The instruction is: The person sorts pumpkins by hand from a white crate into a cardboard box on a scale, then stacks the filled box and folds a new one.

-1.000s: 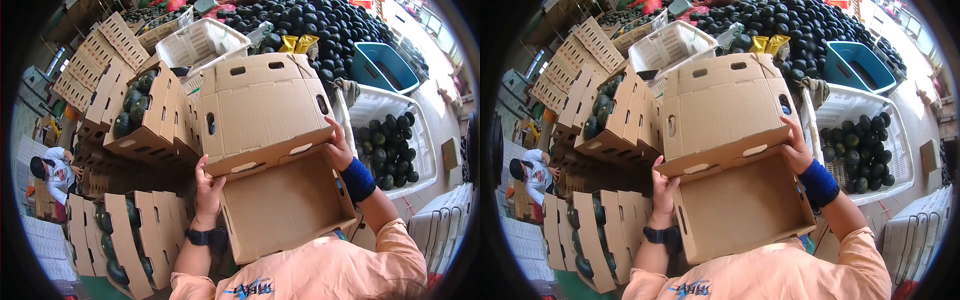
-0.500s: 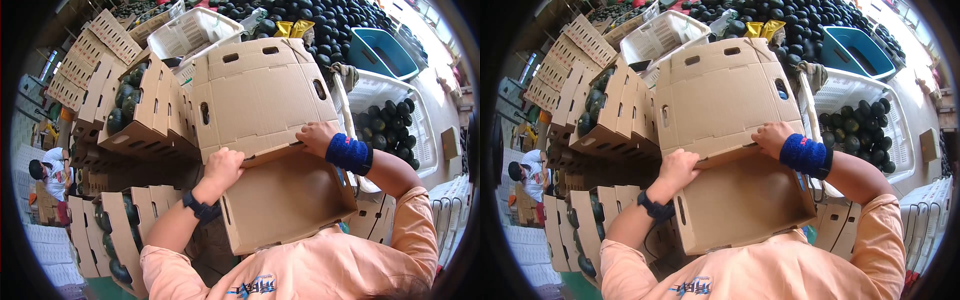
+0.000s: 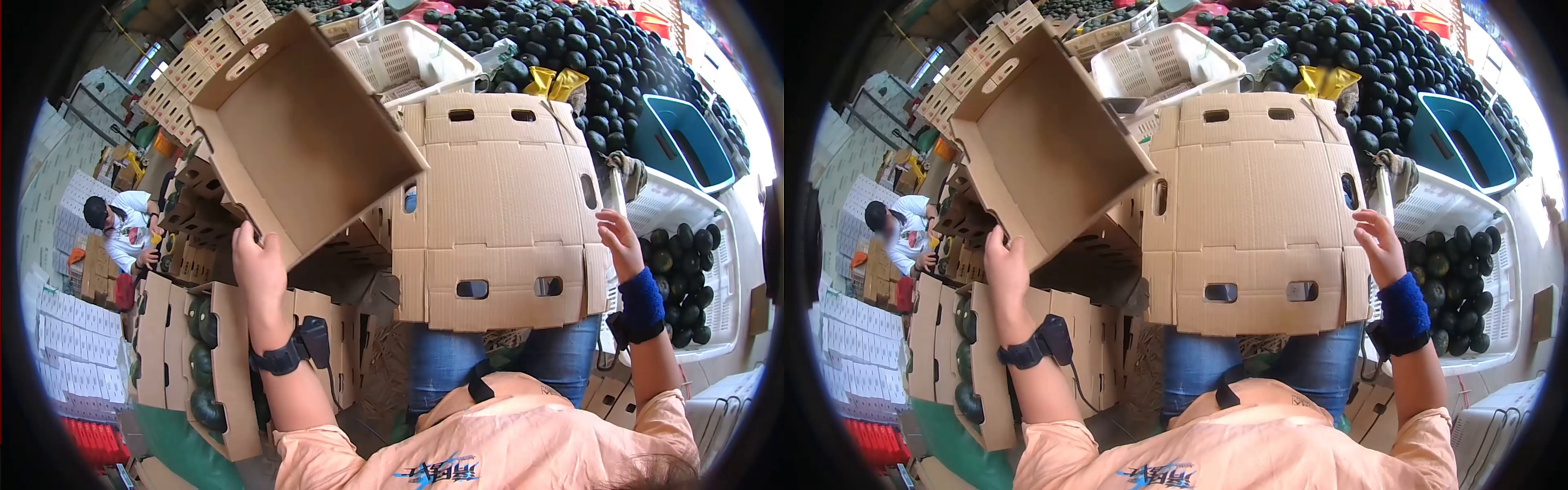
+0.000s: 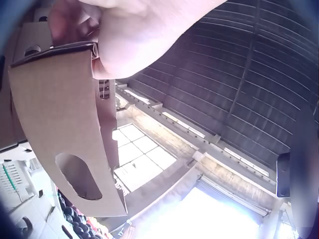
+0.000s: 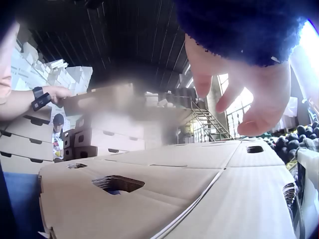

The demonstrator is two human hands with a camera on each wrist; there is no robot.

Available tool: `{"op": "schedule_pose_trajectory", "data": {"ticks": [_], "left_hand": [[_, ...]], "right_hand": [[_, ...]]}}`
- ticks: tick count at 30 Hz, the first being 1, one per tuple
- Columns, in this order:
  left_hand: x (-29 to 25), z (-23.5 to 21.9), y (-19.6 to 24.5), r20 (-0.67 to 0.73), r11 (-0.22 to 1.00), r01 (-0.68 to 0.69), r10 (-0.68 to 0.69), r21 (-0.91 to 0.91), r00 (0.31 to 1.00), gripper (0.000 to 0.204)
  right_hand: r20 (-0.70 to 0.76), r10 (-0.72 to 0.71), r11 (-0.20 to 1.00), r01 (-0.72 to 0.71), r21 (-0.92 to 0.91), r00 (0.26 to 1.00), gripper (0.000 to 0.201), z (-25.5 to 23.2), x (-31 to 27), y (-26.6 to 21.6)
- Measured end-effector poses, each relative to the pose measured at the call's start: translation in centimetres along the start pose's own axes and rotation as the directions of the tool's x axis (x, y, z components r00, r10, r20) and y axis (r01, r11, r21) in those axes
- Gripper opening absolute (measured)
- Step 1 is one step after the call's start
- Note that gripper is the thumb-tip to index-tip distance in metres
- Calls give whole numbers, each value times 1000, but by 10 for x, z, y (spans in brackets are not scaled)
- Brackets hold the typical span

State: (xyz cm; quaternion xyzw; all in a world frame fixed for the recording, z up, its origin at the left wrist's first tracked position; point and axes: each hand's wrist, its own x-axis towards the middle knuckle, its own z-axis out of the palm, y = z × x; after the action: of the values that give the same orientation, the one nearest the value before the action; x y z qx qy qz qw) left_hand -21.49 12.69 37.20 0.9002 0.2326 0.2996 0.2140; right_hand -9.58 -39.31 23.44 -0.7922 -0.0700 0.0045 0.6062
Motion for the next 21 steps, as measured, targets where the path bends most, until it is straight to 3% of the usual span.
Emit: {"op": "schedule_pose_trajectory", "data": {"ticks": [1, 2, 3, 5, 6, 7, 8, 9, 10, 11, 13, 14, 15, 17, 18, 19, 20, 21], "left_hand": [[14, -3, -15, -30, 998, 50, -49, 36, 998, 32], [26, 1, -37, -42, 969, 109, -121, -222, 992, 39], [28, 0, -32, -79, 854, 109, -172, -509, 982, 43], [4, 0, 20, -266, 614, 27, -380, -789, 886, 45], [-10, 13, 20, -378, 659, -52, -364, -751, 851, 40], [-26, 35, 12, -412, 703, -47, -360, -709, 837, 29], [-44, 64, 6, -330, 691, -26, -313, -723, 891, 22], [-60, 91, 4, -115, 736, 97, -232, -670, 966, 24], [-69, 131, -18, 105, 752, 162, -123, -639, 987, 30], [-76, 158, -19, 305, 714, 331, -171, -616, 937, 45], [-93, 188, -5, 665, 627, 633, -235, -454, 709, 77], [-95, 187, -1, 636, 701, 579, -230, -416, 737, 78], [-92, 179, 9, 604, 769, 514, -215, -379, 767, 79], [-89, 163, 16, 598, 799, 460, -162, -387, 785, 75], [-86, 159, 15, 569, 785, 426, -115, -450, 814, 69], [-89, 147, 30, 435, 766, 396, -170, -506, 884, 52], [-85, 147, 20, 449, 524, 399, -35, -752, 893, 35], [-84, 134, 27, 431, 434, 405, -41, -805, 901, 28]], "right_hand": [[14, -82, 977, 83, -194, 997, 31, 6, 0, -2], [-30, -84, 956, 72, -285, 996, 32, 14, -1, -7], [-77, -92, 926, 57, -372, 993, 33, 18, -1, -12], [-113, -227, 775, 109, -622, 967, 47, 11, 10, 19], [-136, -182, 796, 64, -602, 974, 51, 7, 17, 37], [-160, -135, 814, 18, -580, 978, 55, 3, 22, 51], [-100, 87, 881, -124, -456, 991, 64, 1, 26, 54], [-51, 148, 919, -157, -363, 988, 69, 5, 23, 44], [-51, 91, 894, -104, -435, 995, 71, 11, 21, 40], [-46, 39, 861, -57, -506, 998, 73, 16, 18, 37], [-19, 89, 831, -84, -550, 996, 73, 23, 7, 15], [-3, 191, 804, -159, -573, 982, 73, 23, 2, -2], [-9, 124, 810, -107, -577, 992, 66, 19, -1, -3], [-33, -46, 922, 30, -386, 998, 51, 12, -8, -8], [-85, -61, 928, 25, -372, 994, 43, 11, -13, -13], [-142, -75, 934, 20, -358, 987, 36, 11, -18, -19], [-244, -39, 965, -26, -259, 969, 25, 11, -23, -21], [-288, -22, 995, -7, -98, 957, 23, 5, -26, -16]]}}
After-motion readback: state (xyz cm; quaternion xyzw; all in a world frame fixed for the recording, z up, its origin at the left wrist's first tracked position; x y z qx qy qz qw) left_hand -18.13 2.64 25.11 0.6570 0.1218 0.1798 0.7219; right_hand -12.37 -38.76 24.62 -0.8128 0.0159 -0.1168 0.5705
